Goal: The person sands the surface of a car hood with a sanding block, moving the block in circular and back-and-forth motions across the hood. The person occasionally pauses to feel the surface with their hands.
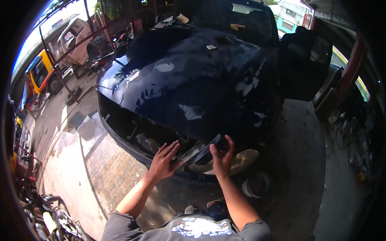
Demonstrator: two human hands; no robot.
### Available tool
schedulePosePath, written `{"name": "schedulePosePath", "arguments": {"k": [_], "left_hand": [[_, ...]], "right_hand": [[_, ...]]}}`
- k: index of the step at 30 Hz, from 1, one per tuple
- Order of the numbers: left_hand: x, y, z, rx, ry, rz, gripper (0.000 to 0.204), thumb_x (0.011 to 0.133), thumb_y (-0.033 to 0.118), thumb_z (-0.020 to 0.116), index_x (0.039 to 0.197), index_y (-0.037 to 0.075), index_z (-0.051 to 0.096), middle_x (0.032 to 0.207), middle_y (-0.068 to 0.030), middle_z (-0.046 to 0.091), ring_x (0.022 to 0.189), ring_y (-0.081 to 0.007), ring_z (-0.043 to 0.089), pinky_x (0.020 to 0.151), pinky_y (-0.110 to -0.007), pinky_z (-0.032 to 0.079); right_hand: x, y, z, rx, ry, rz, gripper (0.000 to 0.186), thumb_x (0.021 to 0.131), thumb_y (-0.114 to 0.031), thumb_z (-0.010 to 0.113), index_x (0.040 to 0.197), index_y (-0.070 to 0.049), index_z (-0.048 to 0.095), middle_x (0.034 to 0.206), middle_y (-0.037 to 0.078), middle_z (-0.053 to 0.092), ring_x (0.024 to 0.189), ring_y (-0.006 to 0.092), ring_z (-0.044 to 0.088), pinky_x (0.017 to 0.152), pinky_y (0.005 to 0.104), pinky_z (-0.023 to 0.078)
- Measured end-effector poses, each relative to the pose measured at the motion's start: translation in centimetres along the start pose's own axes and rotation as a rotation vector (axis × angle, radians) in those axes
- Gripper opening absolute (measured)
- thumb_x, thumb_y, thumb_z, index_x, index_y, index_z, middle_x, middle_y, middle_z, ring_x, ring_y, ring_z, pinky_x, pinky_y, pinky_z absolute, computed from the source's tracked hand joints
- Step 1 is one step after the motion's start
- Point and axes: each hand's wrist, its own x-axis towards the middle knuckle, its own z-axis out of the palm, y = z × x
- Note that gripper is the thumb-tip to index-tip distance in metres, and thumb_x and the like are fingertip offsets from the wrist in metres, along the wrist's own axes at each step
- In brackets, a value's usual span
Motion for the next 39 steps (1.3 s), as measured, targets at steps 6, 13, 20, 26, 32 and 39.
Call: {"name": "schedulePosePath", "arguments": {"k": [6, 13, 20, 26, 32, 39], "left_hand": [[1.5, 5.8, -4.0, 0.308, 0.098, 0.067, 0.099, 0.080, 0.037, 0.093, 0.167, 0.021, 0.048, 0.173, -0.0169, 0.044, 0.151, -0.0427, 0.050, 0.119, -0.056, 0.045], [2.8, -3.5, -0.7, 0.296, 0.279, -0.018, 0.070, 0.086, 0.034, 0.087, 0.153, 0.029, 0.068, 0.173, -0.0251, 0.040, 0.149, -0.0444, 0.048, 0.118, -0.055, 0.041], [8.6, -8.2, 0.7, 0.246, 0.206, 0.028, 0.064, 0.090, 0.029, 0.084, 0.152, 0.034, 0.069, 0.172, -0.0232, 0.043, 0.148, -0.0463, 0.050, 0.120, -0.054, 0.040], [22.4, -1.7, -4.2, 0.271, 0.307, -0.162, 0.057, 0.095, 0.028, 0.080, 0.151, 0.034, 0.071, 0.171, -0.0218, 0.044, 0.146, -0.0437, 0.052, 0.119, -0.054, 0.041], [14.0, 1.2, -4.0, 0.285, 0.310, -0.012, 0.058, 0.094, 0.025, 0.080, 0.151, 0.033, 0.071, 0.167, -0.0218, 0.049, 0.142, -0.0414, 0.054, 0.118, -0.052, 0.041], [19.1, -5.6, -3.0, 0.305, 0.374, -0.124, 0.058, 0.093, 0.026, 0.081, 0.149, 0.035, 0.071, 0.167, -0.0202, 0.048, 0.143, -0.0406, 0.054, 0.118, -0.051, 0.041]], "right_hand": [[-2.7, 2.9, 10.8, -0.348, -0.038, -0.215, 0.063, 0.099, -0.041, 0.083, 0.141, -0.004, 0.053, 0.133, 0.027, 0.058, 0.120, 0.0451, 0.060, 0.106, 0.0530, 0.048], [5.4, -0.3, 7.2, -0.194, -0.430, -0.094, 0.061, 0.104, -0.035, 0.080, 0.153, -0.007, 0.057, 0.125, 0.015, 0.063, 0.094, 0.0161, 0.069, 0.080, 0.0337, 0.060], [20.7, 2.3, -9.7, -1.216, 0.353, -0.357, 0.064, 0.103, -0.050, 0.076, 0.155, -0.016, 0.057, 0.158, 0.023, 0.049, 0.146, 0.0441, 0.052, 0.118, 0.0526, 0.047], [21.9, 5.5, -12.8, -1.100, 0.289, -0.245, 0.075, 0.105, -0.071, 0.060, 0.164, -0.028, 0.049, 0.172, 0.026, 0.036, 0.159, 0.0466, 0.039, 0.127, 0.0573, 0.039], [21.4, 4.5, -12.1, -1.182, 0.331, -0.237, 0.070, 0.103, -0.064, 0.067, 0.161, -0.027, 0.054, 0.168, 0.027, 0.043, 0.156, 0.0472, 0.042, 0.126, 0.0571, 0.039], [21.8, 6.0, -13.0, -1.016, 0.343, -0.381, 0.058, 0.107, -0.050, 0.069, 0.154, -0.017, 0.061, 0.162, 0.023, 0.053, 0.151, 0.0436, 0.049, 0.124, 0.0546, 0.041]]}}
